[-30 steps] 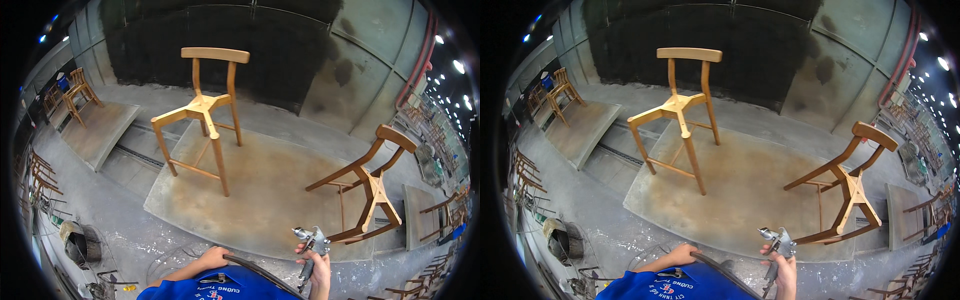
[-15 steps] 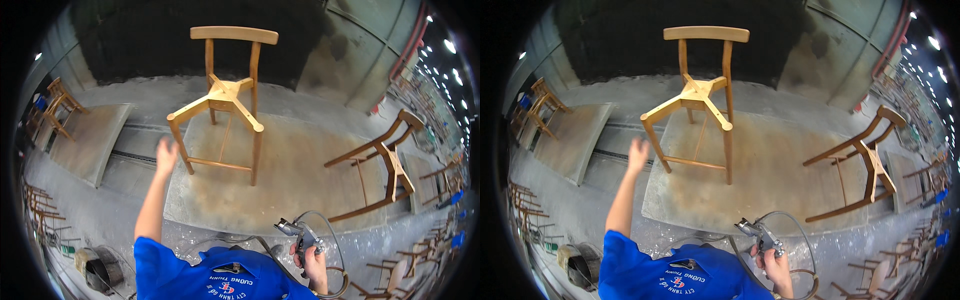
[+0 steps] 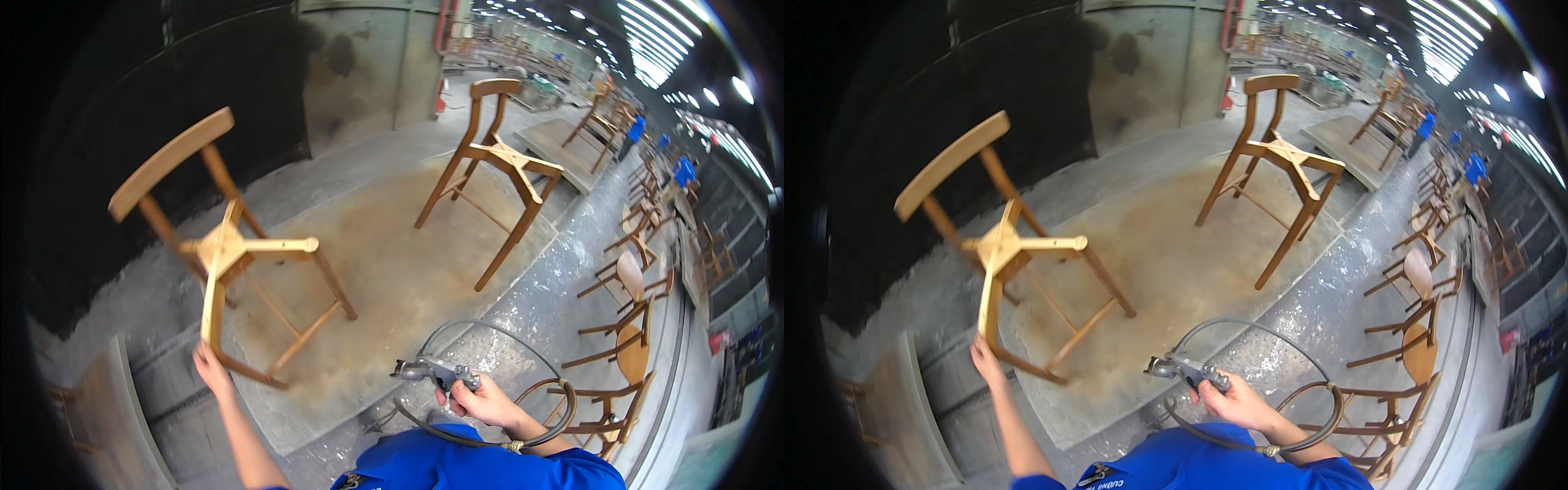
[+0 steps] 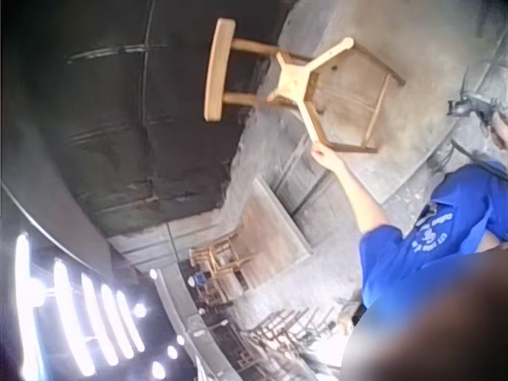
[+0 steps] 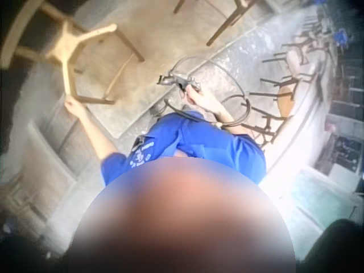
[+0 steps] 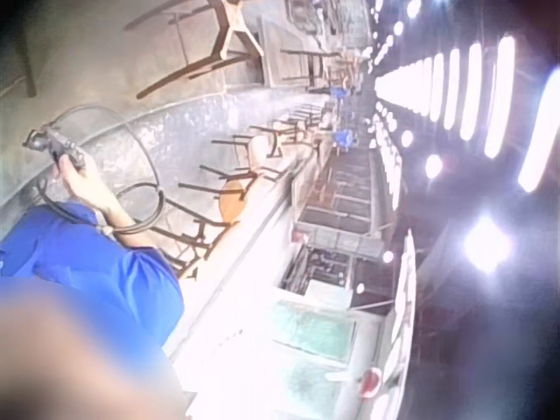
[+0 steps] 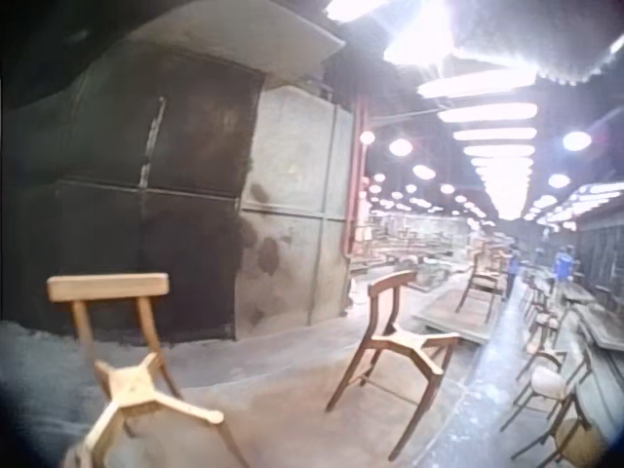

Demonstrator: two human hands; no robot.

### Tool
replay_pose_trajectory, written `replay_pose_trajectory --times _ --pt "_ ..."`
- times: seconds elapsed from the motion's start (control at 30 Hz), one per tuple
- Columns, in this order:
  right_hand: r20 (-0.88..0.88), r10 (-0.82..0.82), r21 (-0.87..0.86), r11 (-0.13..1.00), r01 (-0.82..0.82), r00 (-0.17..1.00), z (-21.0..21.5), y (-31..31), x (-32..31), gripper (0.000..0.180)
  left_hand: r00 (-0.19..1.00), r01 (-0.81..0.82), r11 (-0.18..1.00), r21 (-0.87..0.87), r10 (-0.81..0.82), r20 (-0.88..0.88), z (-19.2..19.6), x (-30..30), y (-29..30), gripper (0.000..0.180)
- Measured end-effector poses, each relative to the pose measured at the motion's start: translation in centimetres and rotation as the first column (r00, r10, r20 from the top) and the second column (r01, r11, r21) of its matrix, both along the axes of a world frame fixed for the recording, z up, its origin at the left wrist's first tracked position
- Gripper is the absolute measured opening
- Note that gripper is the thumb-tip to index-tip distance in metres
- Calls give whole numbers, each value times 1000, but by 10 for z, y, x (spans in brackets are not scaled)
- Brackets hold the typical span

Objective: The person uses a spray gun to apply finish to wooden chair frames in a workshop. They repeatedly reposition each chair by hand to coat all sides, then move to the next chair and repeat the process.

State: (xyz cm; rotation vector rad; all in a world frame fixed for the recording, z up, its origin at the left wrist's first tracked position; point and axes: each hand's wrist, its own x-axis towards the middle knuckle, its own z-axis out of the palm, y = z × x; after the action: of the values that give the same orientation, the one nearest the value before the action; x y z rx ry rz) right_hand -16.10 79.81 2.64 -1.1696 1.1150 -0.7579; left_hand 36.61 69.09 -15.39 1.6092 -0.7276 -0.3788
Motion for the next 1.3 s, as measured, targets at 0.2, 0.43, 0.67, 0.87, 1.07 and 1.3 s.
replay_pose_trajectory --times 0.2,0.43,0.67,0.87,1.07,1.3 --pt "21 -18 -33 999 19 1000 -2 1 -35 39 916 -385 916 -114 395 72 -32 -230 72 51" --pt "90 -125 -88 987 133 988 -8 39 -85 50 996 87 995 -50 -86 18 -10 -370 -14 104" --pt "190 -312 -78 940 331 931 -18 79 -111 67 437 895 431 114 -801 -410 46 -381 -146 73" --pt "192 -467 -74 870 488 863 -37 106 -121 72 178 929 78 361 -951 -254 -104 -414 -14 39" --pt "203 -443 -260 835 484 873 -33 117 -131 80 -294 726 -508 463 -838 -460 -204 -416 127 43" --pt "246 -397 -473 747 467 884 -31 114 -143 80 124 726 -9 688 -982 -143 -154 -383 147 28"
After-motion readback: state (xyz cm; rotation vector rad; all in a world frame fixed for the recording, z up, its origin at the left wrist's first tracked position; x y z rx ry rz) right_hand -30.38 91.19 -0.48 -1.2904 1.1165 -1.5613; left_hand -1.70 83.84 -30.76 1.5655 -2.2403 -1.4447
